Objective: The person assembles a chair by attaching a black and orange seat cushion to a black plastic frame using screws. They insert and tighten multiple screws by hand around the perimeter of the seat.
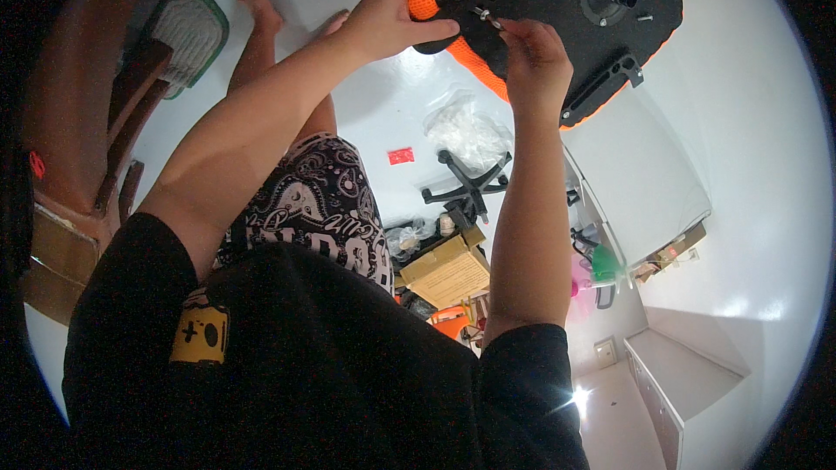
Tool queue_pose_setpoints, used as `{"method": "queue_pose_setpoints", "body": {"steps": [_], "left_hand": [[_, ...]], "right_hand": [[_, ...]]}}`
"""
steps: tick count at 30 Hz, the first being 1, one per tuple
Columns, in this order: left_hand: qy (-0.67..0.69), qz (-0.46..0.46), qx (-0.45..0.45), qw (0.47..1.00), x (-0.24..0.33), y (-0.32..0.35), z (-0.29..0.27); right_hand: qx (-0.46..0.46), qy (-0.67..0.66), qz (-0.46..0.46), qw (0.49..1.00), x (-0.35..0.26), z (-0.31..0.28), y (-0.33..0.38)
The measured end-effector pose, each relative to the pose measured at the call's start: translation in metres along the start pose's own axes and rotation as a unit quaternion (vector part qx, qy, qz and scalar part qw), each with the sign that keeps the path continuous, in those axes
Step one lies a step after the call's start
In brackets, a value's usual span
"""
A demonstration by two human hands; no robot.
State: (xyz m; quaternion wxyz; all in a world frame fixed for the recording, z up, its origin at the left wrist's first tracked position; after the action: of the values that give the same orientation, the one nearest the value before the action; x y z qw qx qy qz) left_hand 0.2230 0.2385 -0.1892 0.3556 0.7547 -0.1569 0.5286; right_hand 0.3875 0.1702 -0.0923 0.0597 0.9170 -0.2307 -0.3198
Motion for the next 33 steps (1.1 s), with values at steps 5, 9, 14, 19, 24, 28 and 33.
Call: {"method": "queue_pose_setpoints", "body": {"steps": [5, 9, 14, 19, 24, 28, 33], "left_hand": [[-0.02, -0.012, 0.02, 1.0, 0.0, 0.001, -0.001], [-0.056, -0.054, -0.008, 0.997, 0.005, 0.001, -0.001], [0.002, 0.002, 0.037, 0.999, -0.002, 0.001, 0.001], [0.032, -0.031, -0.023, 0.999, -0.002, -0.002, 0.002], [0.014, 0.032, 0.042, 0.998, 0.001, -0.001, 0.002], [-0.024, -0.022, 0.025, 0.999, -0.004, -0.004, 0.009], [0.0, -0.005, 0.044, 0.999, -0.001, -0.003, 0.004]], "right_hand": [[-0.042, 0.024, -0.081, 0.996, -0.006, -0.005, -0.015], [-0.058, 0.014, 0.003, 0.998, 0.003, -0.004, -0.011], [0.037, -0.135, 0.146, 0.979, -0.022, 0.018, 0.024], [0.061, -0.02, 0.001, 0.998, -0.051, 0.027, 0.027], [0.027, 0.092, 0.032, 0.995, -0.046, 0.005, -0.022], [0.086, -0.058, 0.091, 0.99, -0.001, 0.002, -0.039], [0.046, -0.038, 0.183, 0.981, 0.014, 0.007, 0.02]]}}
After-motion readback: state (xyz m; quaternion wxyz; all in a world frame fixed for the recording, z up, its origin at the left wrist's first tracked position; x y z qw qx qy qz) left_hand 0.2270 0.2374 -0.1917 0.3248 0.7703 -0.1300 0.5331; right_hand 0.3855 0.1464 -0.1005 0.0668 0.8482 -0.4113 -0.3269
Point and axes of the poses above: each hand's wrist, its own y-axis away from the middle knuckle, its own z-axis out of the palm, x = y × z, the point moved 4 cm from there along -y, towards the middle knuckle, and after that the axes turned 5 degrees about -z, right-handed, at the moved point
